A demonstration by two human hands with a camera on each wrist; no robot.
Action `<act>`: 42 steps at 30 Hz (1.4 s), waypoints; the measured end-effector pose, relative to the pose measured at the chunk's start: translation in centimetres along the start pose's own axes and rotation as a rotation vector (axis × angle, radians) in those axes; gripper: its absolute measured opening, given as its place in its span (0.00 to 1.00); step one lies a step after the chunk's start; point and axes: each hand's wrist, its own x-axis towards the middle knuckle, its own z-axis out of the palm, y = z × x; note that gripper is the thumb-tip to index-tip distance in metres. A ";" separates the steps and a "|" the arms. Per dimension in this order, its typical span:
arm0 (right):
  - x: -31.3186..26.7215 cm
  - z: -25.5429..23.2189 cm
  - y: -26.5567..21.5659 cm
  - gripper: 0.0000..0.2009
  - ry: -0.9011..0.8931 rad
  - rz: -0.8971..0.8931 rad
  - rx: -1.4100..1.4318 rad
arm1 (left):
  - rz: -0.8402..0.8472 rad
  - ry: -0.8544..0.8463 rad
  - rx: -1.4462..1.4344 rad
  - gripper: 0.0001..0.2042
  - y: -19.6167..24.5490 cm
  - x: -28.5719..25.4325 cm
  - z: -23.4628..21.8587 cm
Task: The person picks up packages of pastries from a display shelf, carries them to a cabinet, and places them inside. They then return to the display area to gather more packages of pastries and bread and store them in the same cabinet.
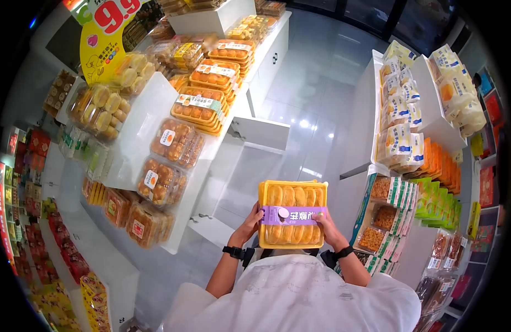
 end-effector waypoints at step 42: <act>77.1 6.9 33.8 0.46 -0.303 0.440 0.033 | -0.067 0.794 0.077 0.34 -8.3 40.3 -61.3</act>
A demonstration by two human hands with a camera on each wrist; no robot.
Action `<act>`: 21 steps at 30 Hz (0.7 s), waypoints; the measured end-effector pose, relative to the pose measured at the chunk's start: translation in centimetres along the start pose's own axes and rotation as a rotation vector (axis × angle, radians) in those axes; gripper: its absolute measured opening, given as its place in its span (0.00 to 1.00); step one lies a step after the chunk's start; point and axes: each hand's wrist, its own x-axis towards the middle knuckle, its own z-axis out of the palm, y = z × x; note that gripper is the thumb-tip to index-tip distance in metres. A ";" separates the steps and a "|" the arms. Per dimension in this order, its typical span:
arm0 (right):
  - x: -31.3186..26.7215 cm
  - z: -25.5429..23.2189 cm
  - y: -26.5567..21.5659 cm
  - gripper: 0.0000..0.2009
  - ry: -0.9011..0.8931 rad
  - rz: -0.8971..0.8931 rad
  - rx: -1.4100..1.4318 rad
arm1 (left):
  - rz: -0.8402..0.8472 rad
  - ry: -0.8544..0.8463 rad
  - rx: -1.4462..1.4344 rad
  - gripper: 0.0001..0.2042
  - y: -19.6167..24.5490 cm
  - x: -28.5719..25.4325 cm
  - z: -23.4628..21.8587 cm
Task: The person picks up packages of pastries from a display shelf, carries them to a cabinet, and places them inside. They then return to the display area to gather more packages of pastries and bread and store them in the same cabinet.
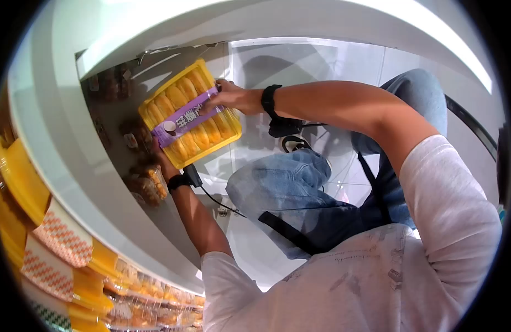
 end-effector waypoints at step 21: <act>-0.6 0.4 2.7 0.69 0.299 -0.091 -0.300 | 0.091 -0.274 -0.122 0.31 -2.4 3.1 -1.6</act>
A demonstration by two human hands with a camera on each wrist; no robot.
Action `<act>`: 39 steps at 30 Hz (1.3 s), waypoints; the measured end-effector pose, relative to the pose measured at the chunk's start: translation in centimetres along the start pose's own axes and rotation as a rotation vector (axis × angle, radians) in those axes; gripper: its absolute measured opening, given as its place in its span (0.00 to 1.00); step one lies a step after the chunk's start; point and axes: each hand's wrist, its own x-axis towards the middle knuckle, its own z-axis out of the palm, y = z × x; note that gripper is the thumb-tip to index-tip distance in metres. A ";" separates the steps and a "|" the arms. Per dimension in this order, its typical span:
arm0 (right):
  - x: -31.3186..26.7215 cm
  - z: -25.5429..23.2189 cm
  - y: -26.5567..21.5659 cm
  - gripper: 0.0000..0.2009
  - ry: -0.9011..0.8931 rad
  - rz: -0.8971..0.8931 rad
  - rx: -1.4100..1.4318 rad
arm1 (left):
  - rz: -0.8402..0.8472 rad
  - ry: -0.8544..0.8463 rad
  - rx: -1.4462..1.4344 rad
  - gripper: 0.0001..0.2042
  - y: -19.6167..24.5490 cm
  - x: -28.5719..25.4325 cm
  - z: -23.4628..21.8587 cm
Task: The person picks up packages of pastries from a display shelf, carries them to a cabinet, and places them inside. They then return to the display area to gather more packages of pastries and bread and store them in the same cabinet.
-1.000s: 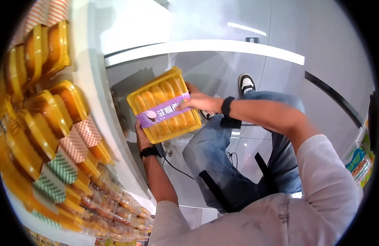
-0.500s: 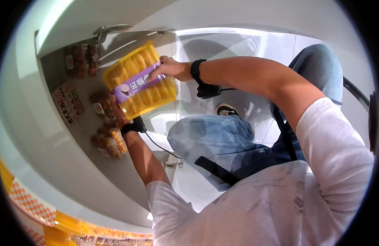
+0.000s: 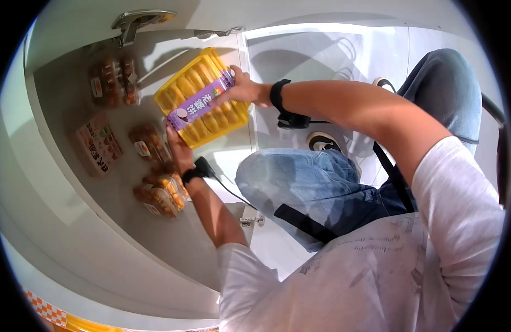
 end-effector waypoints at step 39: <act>10.1 3.1 -7.7 0.66 -0.073 -0.238 0.249 | 0.113 -0.049 0.020 0.34 7.9 12.8 11.3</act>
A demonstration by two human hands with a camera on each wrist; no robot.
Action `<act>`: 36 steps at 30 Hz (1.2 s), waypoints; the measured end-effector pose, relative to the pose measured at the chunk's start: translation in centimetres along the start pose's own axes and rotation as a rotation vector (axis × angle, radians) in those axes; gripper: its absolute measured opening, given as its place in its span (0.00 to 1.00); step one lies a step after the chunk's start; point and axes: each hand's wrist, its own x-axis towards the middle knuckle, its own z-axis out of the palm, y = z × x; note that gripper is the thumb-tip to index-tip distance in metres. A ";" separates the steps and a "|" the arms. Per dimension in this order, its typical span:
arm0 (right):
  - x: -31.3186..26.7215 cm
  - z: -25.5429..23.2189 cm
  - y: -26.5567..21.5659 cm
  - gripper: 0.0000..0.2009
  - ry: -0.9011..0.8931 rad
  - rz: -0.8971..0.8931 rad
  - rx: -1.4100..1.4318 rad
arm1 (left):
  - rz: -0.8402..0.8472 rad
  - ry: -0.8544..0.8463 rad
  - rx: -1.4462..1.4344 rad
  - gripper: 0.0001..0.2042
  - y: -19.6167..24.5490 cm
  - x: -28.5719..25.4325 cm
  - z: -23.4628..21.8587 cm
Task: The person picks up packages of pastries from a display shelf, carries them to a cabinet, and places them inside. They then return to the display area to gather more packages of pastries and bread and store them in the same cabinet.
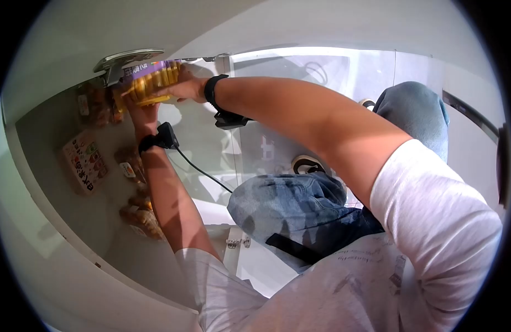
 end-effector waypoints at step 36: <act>-22.3 -24.2 -4.5 0.16 -0.683 0.657 -1.742 | -0.526 0.160 0.735 0.13 -23.0 -48.7 2.3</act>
